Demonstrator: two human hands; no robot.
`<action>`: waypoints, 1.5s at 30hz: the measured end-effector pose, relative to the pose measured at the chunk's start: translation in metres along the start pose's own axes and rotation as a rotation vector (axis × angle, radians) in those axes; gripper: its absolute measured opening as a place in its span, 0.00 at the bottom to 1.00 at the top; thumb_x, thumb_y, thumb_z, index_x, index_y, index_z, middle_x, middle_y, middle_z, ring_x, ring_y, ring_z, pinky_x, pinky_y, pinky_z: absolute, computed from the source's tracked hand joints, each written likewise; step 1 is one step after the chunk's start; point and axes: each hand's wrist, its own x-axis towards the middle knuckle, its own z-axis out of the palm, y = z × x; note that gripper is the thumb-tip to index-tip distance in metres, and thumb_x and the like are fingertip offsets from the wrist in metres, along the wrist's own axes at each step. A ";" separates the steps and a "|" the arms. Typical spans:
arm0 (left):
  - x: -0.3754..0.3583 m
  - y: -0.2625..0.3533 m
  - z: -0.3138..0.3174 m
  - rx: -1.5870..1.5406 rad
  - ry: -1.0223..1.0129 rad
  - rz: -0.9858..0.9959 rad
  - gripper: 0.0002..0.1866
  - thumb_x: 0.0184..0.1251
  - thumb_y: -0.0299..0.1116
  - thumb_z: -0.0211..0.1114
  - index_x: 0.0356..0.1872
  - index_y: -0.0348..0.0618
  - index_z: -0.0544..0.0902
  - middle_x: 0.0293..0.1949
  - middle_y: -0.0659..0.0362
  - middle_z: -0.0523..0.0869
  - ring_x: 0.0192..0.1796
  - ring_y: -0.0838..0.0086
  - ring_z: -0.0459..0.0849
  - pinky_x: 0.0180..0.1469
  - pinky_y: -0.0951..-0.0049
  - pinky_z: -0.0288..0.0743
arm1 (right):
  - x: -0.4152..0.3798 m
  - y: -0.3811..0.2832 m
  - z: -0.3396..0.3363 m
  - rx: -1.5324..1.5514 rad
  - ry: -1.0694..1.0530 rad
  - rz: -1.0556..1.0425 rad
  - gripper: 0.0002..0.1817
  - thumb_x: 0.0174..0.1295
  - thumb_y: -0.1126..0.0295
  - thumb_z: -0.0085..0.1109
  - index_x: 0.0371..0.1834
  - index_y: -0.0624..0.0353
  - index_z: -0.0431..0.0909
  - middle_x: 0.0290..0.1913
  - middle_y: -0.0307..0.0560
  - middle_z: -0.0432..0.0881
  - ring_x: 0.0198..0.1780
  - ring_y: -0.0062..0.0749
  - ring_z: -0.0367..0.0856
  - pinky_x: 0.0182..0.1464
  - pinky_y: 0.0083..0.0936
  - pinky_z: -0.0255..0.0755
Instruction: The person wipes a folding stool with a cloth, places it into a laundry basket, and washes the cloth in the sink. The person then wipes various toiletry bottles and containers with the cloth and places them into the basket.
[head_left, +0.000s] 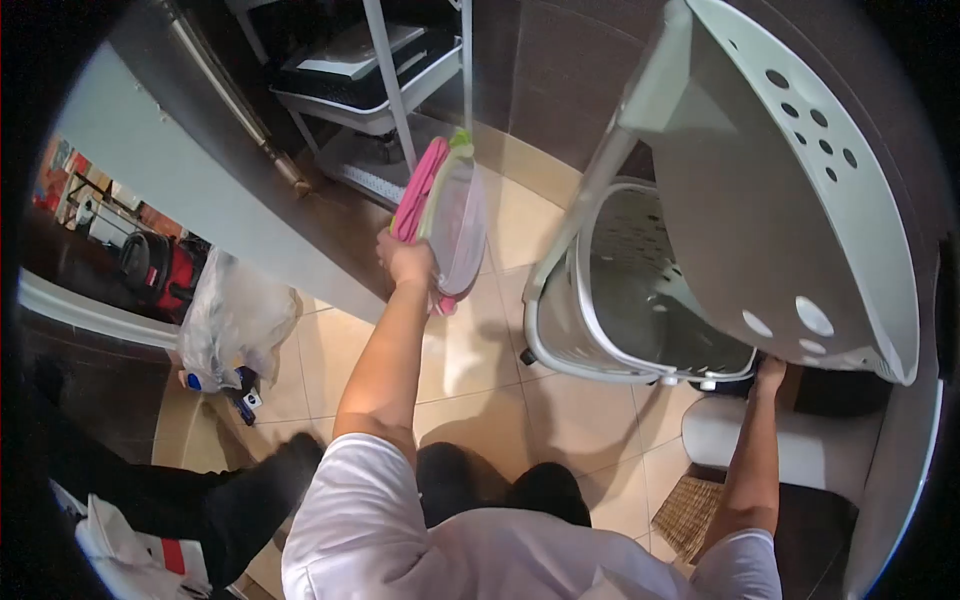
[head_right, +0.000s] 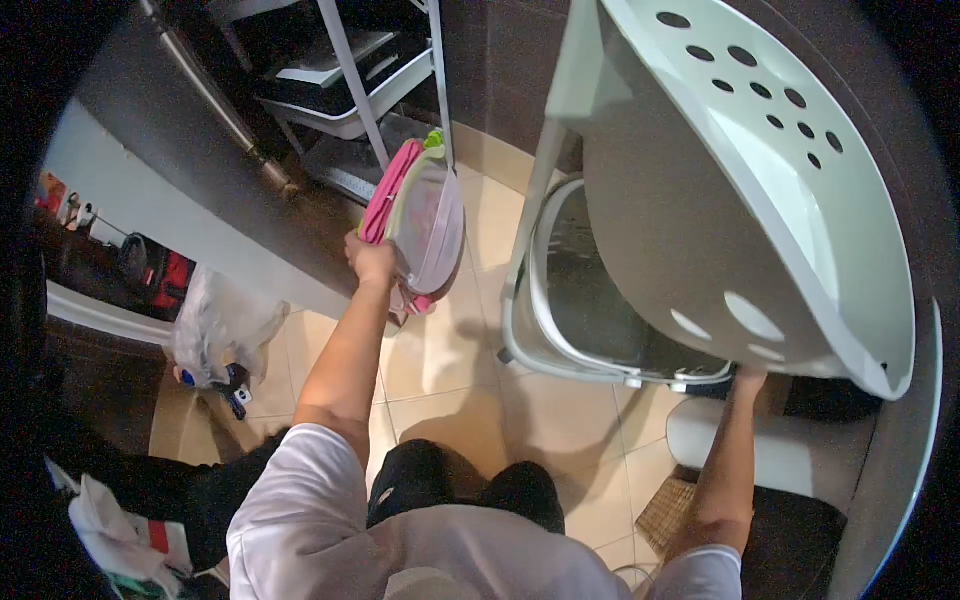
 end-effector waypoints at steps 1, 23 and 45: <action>-0.006 -0.005 -0.006 0.011 -0.006 0.004 0.31 0.39 0.27 0.64 0.50 0.35 0.66 0.47 0.41 0.71 0.51 0.50 0.70 0.55 0.61 0.63 | -0.003 0.000 0.003 0.144 0.033 -0.050 0.19 0.61 0.63 0.46 0.48 0.66 0.71 0.42 0.43 0.76 0.42 0.28 0.71 0.46 0.23 0.63; -0.105 -0.076 -0.194 -0.104 -0.431 0.329 0.26 0.44 0.19 0.59 0.50 0.30 0.67 0.41 0.52 0.75 0.45 0.69 0.73 0.50 0.72 0.66 | -0.296 0.150 -0.087 0.212 -0.189 0.618 0.11 0.55 0.66 0.54 0.39 0.57 0.75 0.31 0.41 0.78 0.32 0.28 0.76 0.38 0.24 0.71; -0.231 -0.039 -0.116 -0.026 -0.941 0.913 0.25 0.39 0.22 0.59 0.46 0.31 0.70 0.41 0.46 0.73 0.45 0.58 0.73 0.51 0.67 0.65 | -0.327 -0.064 -0.200 0.856 -0.161 0.381 0.16 0.56 0.75 0.52 0.50 0.59 0.70 0.41 0.44 0.79 0.42 0.27 0.78 0.46 0.23 0.72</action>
